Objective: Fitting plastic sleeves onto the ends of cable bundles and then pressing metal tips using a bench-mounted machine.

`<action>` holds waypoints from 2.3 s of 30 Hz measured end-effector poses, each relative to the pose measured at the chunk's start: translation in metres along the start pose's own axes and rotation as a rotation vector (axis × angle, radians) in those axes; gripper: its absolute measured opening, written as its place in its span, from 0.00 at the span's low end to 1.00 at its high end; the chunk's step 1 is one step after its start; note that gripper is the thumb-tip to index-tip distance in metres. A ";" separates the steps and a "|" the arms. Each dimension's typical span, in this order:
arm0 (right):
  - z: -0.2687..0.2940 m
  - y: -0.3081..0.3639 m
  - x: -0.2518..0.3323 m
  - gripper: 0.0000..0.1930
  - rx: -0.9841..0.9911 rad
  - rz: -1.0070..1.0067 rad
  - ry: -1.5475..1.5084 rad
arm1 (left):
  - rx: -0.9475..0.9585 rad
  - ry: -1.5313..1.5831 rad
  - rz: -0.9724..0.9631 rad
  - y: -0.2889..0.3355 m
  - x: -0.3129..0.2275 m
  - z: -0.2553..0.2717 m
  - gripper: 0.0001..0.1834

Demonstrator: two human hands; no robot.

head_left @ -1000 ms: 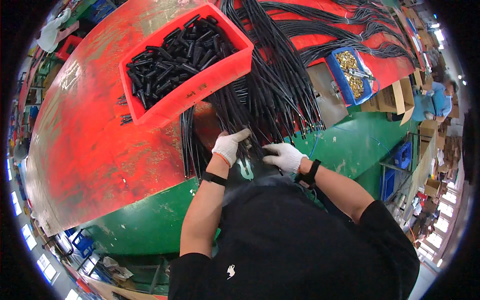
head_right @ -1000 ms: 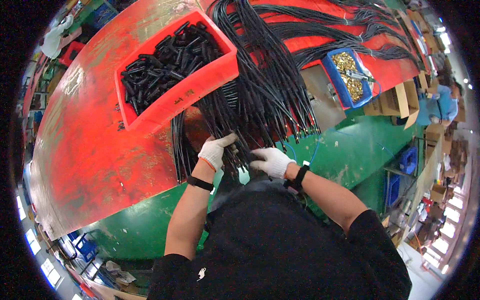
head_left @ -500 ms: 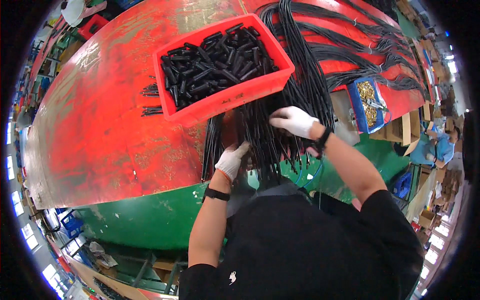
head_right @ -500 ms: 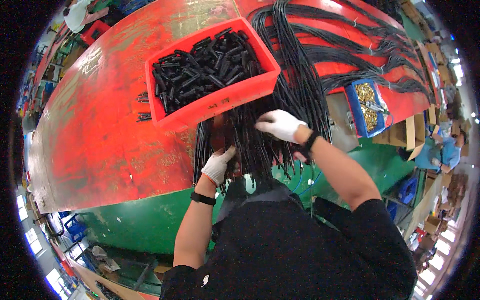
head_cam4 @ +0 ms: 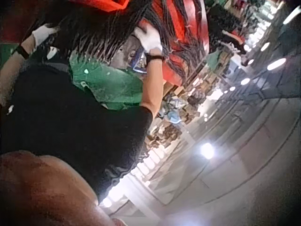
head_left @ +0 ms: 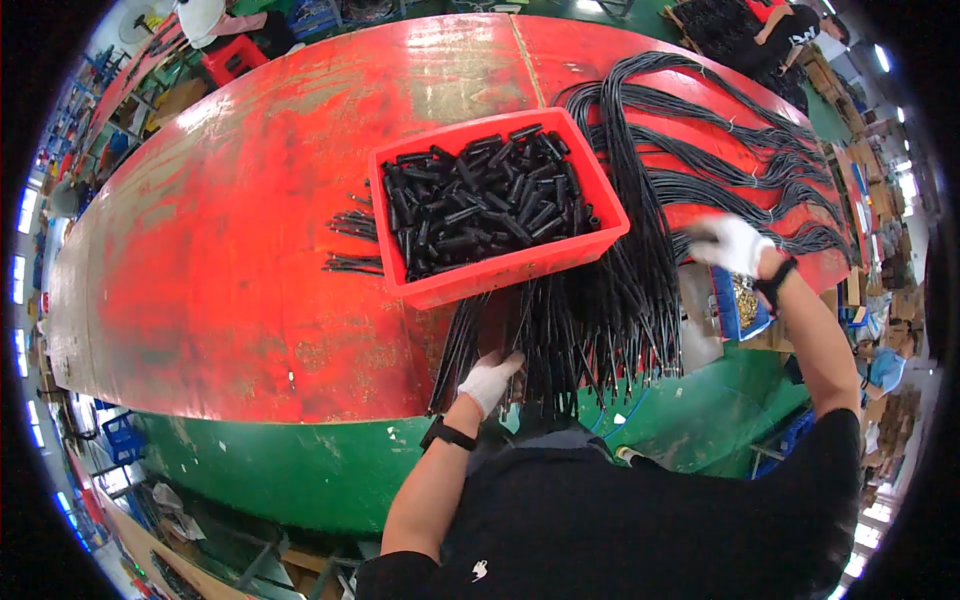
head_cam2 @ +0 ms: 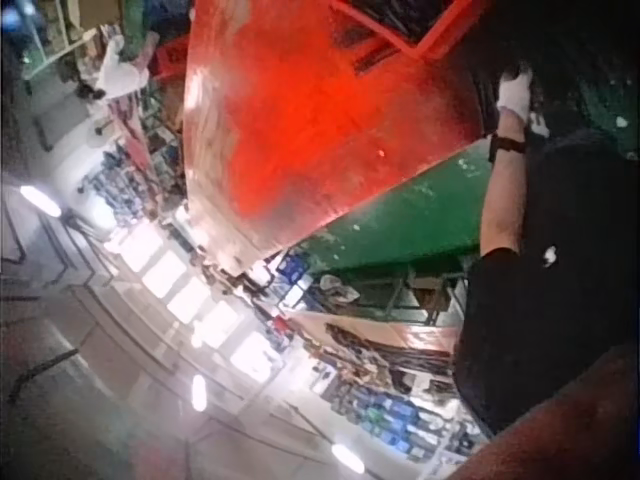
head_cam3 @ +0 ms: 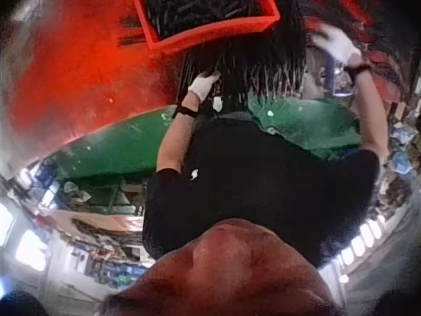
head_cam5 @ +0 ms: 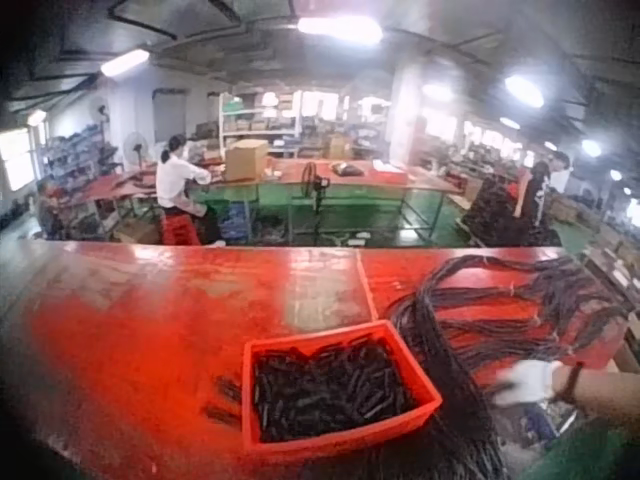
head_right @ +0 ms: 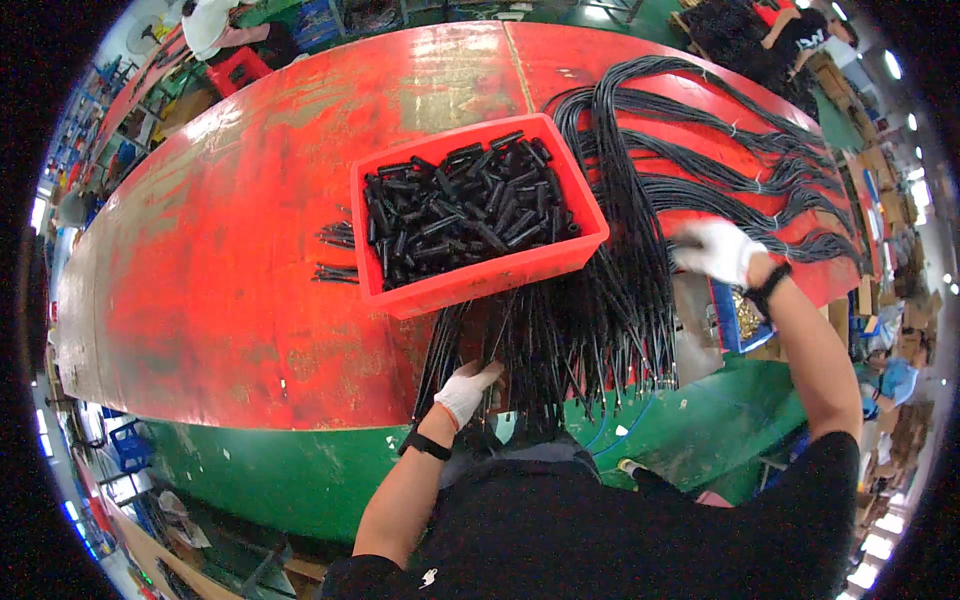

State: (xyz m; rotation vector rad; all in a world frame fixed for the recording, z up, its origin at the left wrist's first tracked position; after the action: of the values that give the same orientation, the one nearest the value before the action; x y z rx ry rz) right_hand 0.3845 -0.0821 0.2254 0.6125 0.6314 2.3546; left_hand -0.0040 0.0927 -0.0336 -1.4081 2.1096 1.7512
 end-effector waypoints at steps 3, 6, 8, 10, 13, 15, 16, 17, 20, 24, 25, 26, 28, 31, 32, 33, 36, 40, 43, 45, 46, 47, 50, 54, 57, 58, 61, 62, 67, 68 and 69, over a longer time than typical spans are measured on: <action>0.035 -0.063 0.111 0.36 -0.364 0.365 0.163 | -0.022 0.056 0.033 -0.002 0.005 0.001 0.19; 0.011 -0.130 0.189 0.43 -0.349 0.695 0.350 | -0.007 0.037 0.044 -0.004 0.006 0.002 0.18; -0.028 -0.173 0.202 0.54 -0.217 0.698 0.592 | 0.026 0.048 0.018 -0.006 0.008 0.001 0.17; -0.057 -0.203 0.208 0.58 -0.051 0.656 0.709 | -0.019 -0.049 -0.091 -0.008 0.007 0.005 0.18; -0.064 -0.222 0.207 0.56 0.003 0.619 0.614 | 0.003 0.036 -0.062 -0.002 0.009 0.001 0.19; -0.059 -0.227 0.204 0.51 -0.008 0.598 0.508 | 0.005 0.009 -0.047 -0.007 0.009 0.003 0.18; -0.066 -0.230 0.203 0.49 0.001 0.592 0.512 | 0.013 -0.006 -0.040 -0.008 0.012 0.002 0.17; -0.073 -0.232 0.201 0.48 0.009 0.583 0.516 | 0.030 0.043 -0.024 -0.009 0.017 0.000 0.17; -0.087 -0.226 0.203 0.38 0.010 0.587 0.631 | 0.055 0.140 -0.005 -0.014 0.021 -0.005 0.15; -0.082 -0.223 0.210 0.30 -0.032 0.603 0.628 | 0.028 0.136 0.003 -0.014 0.022 -0.005 0.14; -0.081 -0.224 0.211 0.29 -0.054 0.618 0.623 | 0.028 0.129 0.005 -0.015 0.022 -0.005 0.14; -0.079 -0.226 0.206 0.28 -0.042 0.580 0.581 | 0.026 0.138 0.005 -0.016 0.023 -0.005 0.14; -0.072 -0.224 0.211 0.27 -0.013 0.509 0.485 | 0.012 0.155 0.013 -0.015 0.021 -0.004 0.13; -0.055 -0.217 0.210 0.27 -0.086 0.516 0.304 | 0.008 0.170 -0.005 -0.014 0.021 -0.004 0.13; -0.048 -0.214 0.209 0.27 -0.129 0.522 0.245 | 0.012 0.166 -0.013 -0.014 0.022 -0.005 0.13; -0.040 -0.214 0.204 0.26 -0.157 0.462 0.153 | 0.008 0.184 -0.012 -0.014 0.022 -0.006 0.13; -0.014 -0.202 0.190 0.24 -0.216 0.419 -0.181 | 0.011 0.240 -0.013 -0.012 0.022 -0.010 0.13; 0.006 -0.154 0.185 0.23 -0.345 0.484 -0.374 | 0.054 0.303 0.011 -0.006 0.015 -0.018 0.13; -0.001 -0.093 0.188 0.23 -0.395 0.511 -0.446 | 0.092 0.398 0.045 0.006 0.006 -0.031 0.17; -0.018 -0.046 0.193 0.21 -0.520 0.614 -0.276 | 0.108 0.393 0.058 0.005 0.005 -0.038 0.18; -0.034 -0.028 0.195 0.19 -0.585 0.665 -0.169 | 0.116 0.392 0.067 0.008 0.000 -0.044 0.19; -0.053 -0.016 0.194 0.17 -0.583 0.620 -0.083 | 0.093 0.396 0.056 0.013 -0.004 -0.048 0.20; -0.123 -0.005 0.176 0.14 -0.475 0.429 0.068 | 0.105 0.339 -0.008 0.008 -0.006 -0.058 0.25; -0.185 -0.006 0.169 0.16 -0.137 0.176 0.086 | 0.122 0.299 -0.081 0.011 -0.013 -0.069 0.26; -0.207 -0.002 0.179 0.18 -0.049 0.186 0.074 | 0.081 0.216 -0.176 0.008 -0.015 -0.077 0.28; -0.216 -0.001 0.177 0.18 -0.019 0.194 0.069 | 0.100 0.239 -0.160 0.009 -0.019 -0.082 0.25; -0.235 -0.002 0.173 0.19 -0.016 0.205 0.051 | 0.177 0.091 -0.052 0.021 -0.027 -0.090 0.22; -0.241 -0.004 0.166 0.21 -0.036 0.214 0.066 | 0.133 0.119 -0.071 0.027 -0.028 -0.096 0.21; -0.236 0.007 0.160 0.30 0.023 0.259 0.002 | 0.130 0.105 -0.063 0.007 -0.010 -0.083 0.17; -0.235 0.008 0.154 0.32 0.067 0.264 -0.051 | 0.122 0.116 -0.064 0.007 -0.009 -0.082 0.17; -0.235 0.012 0.148 0.34 0.112 0.267 -0.106 | 0.115 0.126 -0.062 0.011 -0.010 -0.085 0.17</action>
State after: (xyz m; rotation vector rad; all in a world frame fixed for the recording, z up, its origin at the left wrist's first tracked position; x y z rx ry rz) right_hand 0.1435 -0.0594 0.0883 0.9148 0.6726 2.5229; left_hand 0.0353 0.0293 0.0101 -1.5718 2.1634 1.5304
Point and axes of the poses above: each hand's wrist, its own y-axis away from the middle knuckle, its own z-axis out of the back of the hand, x = y × z, the point moved 8 cm from there along -y, towards the middle knuckle, and after that the axes turned 1 degree about x, right-handed, at the moved point
